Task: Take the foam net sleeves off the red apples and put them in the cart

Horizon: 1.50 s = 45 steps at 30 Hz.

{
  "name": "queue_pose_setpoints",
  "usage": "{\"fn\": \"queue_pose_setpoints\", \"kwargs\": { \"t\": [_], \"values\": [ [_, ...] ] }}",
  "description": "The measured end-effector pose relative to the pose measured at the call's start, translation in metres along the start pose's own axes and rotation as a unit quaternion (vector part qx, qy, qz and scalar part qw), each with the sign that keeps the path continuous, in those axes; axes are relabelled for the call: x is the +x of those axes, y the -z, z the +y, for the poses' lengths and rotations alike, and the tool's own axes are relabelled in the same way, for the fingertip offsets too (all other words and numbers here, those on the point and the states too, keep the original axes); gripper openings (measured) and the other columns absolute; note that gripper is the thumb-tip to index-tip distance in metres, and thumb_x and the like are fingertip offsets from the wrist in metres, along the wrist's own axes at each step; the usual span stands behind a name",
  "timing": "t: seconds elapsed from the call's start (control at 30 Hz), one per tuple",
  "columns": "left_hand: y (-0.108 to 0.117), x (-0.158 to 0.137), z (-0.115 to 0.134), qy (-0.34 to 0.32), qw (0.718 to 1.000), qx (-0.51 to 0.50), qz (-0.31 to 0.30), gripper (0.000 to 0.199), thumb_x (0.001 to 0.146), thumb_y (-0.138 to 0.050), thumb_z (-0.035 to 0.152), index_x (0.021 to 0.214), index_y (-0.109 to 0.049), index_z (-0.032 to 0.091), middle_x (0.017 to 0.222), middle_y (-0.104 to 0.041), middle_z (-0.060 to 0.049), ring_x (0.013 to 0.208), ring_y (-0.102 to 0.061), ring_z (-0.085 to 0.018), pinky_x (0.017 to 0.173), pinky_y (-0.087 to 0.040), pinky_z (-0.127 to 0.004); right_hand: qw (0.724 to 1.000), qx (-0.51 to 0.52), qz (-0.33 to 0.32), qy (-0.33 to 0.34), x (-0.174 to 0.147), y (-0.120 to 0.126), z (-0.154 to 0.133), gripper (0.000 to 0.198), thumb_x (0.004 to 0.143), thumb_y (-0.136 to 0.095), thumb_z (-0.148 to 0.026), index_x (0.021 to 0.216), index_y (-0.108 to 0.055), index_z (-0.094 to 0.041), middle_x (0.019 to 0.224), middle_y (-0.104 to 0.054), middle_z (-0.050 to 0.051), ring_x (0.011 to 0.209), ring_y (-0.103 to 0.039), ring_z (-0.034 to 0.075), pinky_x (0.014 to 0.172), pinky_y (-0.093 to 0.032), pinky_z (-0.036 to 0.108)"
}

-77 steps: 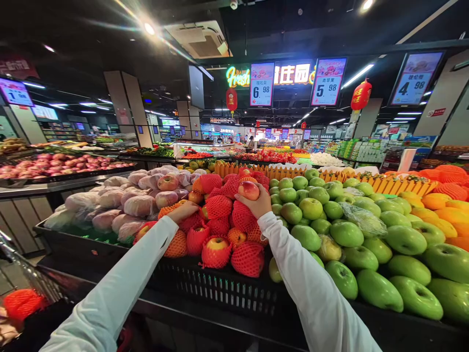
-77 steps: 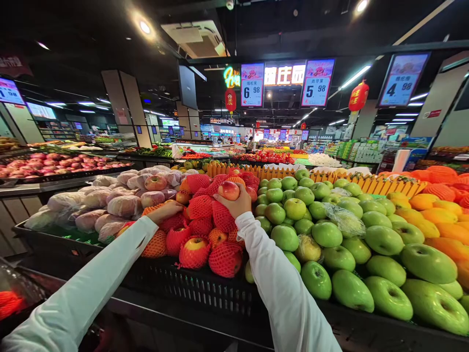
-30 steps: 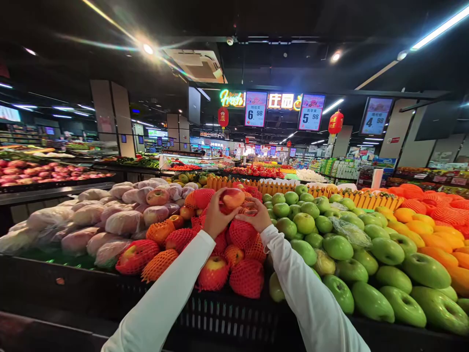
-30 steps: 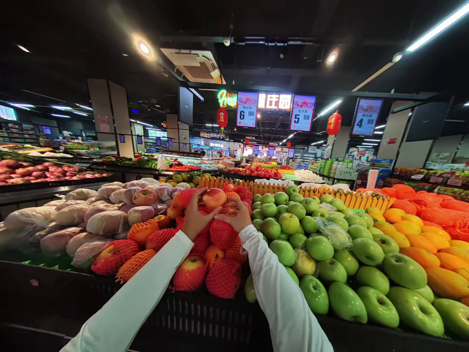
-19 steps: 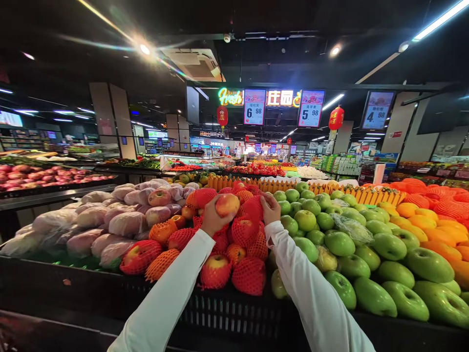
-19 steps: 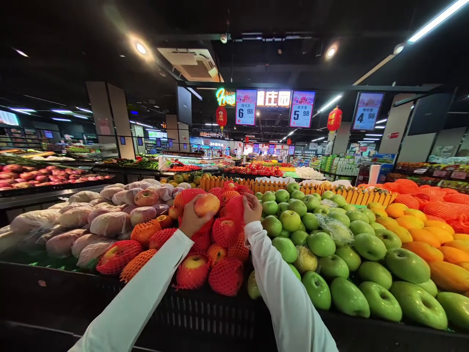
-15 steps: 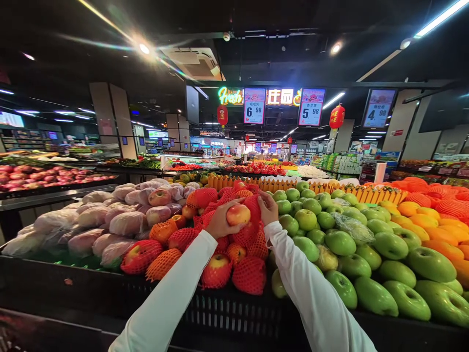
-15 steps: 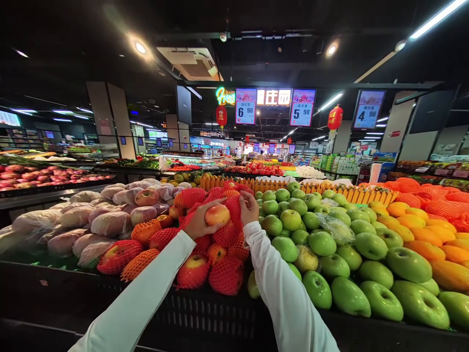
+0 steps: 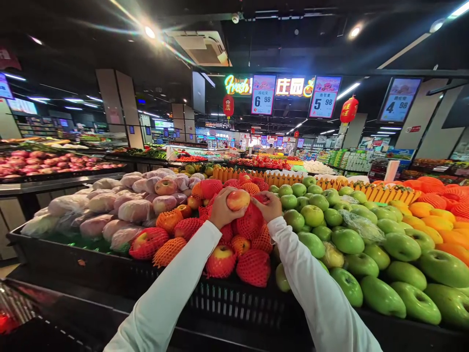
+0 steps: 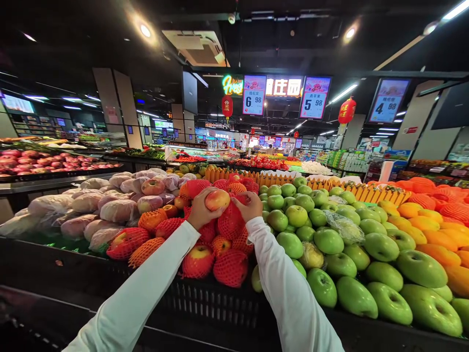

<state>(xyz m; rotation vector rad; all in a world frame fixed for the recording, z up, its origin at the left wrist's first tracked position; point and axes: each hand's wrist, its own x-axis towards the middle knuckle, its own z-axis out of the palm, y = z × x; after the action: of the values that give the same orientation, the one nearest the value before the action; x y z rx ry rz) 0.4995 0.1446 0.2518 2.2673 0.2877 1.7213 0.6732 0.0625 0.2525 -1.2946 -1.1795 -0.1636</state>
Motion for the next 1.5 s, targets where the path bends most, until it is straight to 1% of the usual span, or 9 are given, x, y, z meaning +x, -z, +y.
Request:
{"fn": "queue_pose_setpoints", "kwargs": {
  "t": [0.23,0.43,0.5,0.67,0.87,1.0,1.17,1.3,1.5],
  "values": [
    [0.001,0.000,0.000,-0.036,0.999,0.019,0.030,0.049,0.064,-0.078,0.039,0.106,-0.062,0.019,0.108,-0.071,-0.010,0.105,-0.068,-0.029,0.101,-0.054,-0.048,0.976,-0.057,0.051,0.205,0.001,0.010,-0.011,0.008,0.087,-0.072,-0.030,0.086,-0.077,-0.024,0.098,-0.072,0.007,0.100,-0.062,0.024,0.096,-0.048,0.041],
    [0.000,-0.001,0.004,-0.087,0.995,0.035,0.026,0.050,0.065,-0.079,0.039,0.108,-0.062,0.018,0.108,-0.070,-0.011,0.106,-0.067,-0.030,0.102,-0.054,-0.049,0.977,-0.133,0.116,0.120,0.002,0.011,-0.003,0.011,0.091,-0.062,-0.028,0.086,-0.069,-0.021,0.097,-0.072,0.010,0.095,-0.059,0.027,0.092,-0.046,0.044],
    [0.000,0.000,0.004,-0.086,0.995,0.045,0.005,0.052,0.064,-0.080,0.039,0.107,-0.062,0.018,0.108,-0.071,-0.011,0.106,-0.067,-0.031,0.102,-0.054,-0.050,0.969,-0.165,0.117,0.143,0.001,0.013,-0.007,0.013,0.092,-0.060,-0.029,0.089,-0.069,-0.021,0.106,-0.072,0.011,0.104,-0.058,0.028,0.098,-0.044,0.046],
    [0.002,0.000,0.006,-0.104,0.994,0.026,-0.024,0.054,0.062,-0.080,0.035,0.109,-0.061,0.019,0.110,-0.070,-0.012,0.106,-0.067,-0.030,0.101,-0.054,-0.049,0.946,-0.184,-0.014,0.268,-0.003,0.015,-0.024,0.034,0.096,-0.050,-0.021,0.125,-0.067,-0.020,0.129,-0.070,0.008,0.124,-0.055,0.025,0.111,-0.039,0.042],
    [0.005,0.000,0.007,-0.113,0.994,-0.004,-0.001,0.050,0.061,-0.076,0.032,0.107,-0.061,0.019,0.109,-0.070,-0.011,0.105,-0.067,-0.030,0.099,-0.055,-0.048,0.934,-0.233,-0.162,0.219,-0.006,0.011,-0.026,0.039,0.085,-0.064,-0.018,0.124,-0.070,-0.020,0.117,-0.074,0.008,0.112,-0.061,0.026,0.102,-0.044,0.040],
    [0.007,0.000,0.011,-0.104,0.994,-0.035,-0.028,0.050,0.062,-0.076,0.036,0.107,-0.061,0.020,0.108,-0.070,-0.011,0.104,-0.067,-0.031,0.099,-0.055,-0.050,0.935,-0.247,-0.119,0.226,-0.008,0.013,-0.030,0.062,0.076,-0.075,-0.025,0.138,-0.063,-0.021,0.141,-0.061,0.012,0.128,-0.051,0.032,0.108,-0.040,0.045],
    [0.008,0.000,0.016,-0.103,0.992,-0.036,-0.057,0.051,0.060,-0.077,0.037,0.106,-0.061,0.020,0.108,-0.071,-0.012,0.104,-0.068,-0.031,0.100,-0.054,-0.051,0.937,-0.240,-0.121,0.224,-0.007,0.016,-0.034,0.030,0.079,-0.066,-0.014,0.108,-0.073,-0.022,0.113,-0.073,0.008,0.114,-0.057,0.027,0.103,-0.040,0.040],
    [0.007,-0.001,0.017,-0.111,0.992,-0.029,-0.060,0.051,0.062,-0.076,0.037,0.107,-0.061,0.020,0.109,-0.071,-0.013,0.106,-0.068,-0.031,0.101,-0.054,-0.050,0.943,-0.256,-0.099,0.186,-0.007,0.016,-0.035,0.023,0.082,-0.067,-0.014,0.103,-0.074,-0.020,0.099,-0.074,0.008,0.098,-0.060,0.025,0.091,-0.041,0.038],
    [0.007,-0.001,0.013,-0.113,0.992,-0.011,-0.056,0.051,0.064,-0.076,0.037,0.109,-0.060,0.019,0.110,-0.071,-0.013,0.106,-0.068,-0.031,0.100,-0.054,-0.050,0.925,-0.250,-0.036,0.284,-0.007,0.019,-0.033,0.018,0.097,-0.062,-0.024,0.098,-0.080,-0.028,0.107,-0.073,0.006,0.103,-0.058,0.023,0.098,-0.038,0.039]
  ]
}}
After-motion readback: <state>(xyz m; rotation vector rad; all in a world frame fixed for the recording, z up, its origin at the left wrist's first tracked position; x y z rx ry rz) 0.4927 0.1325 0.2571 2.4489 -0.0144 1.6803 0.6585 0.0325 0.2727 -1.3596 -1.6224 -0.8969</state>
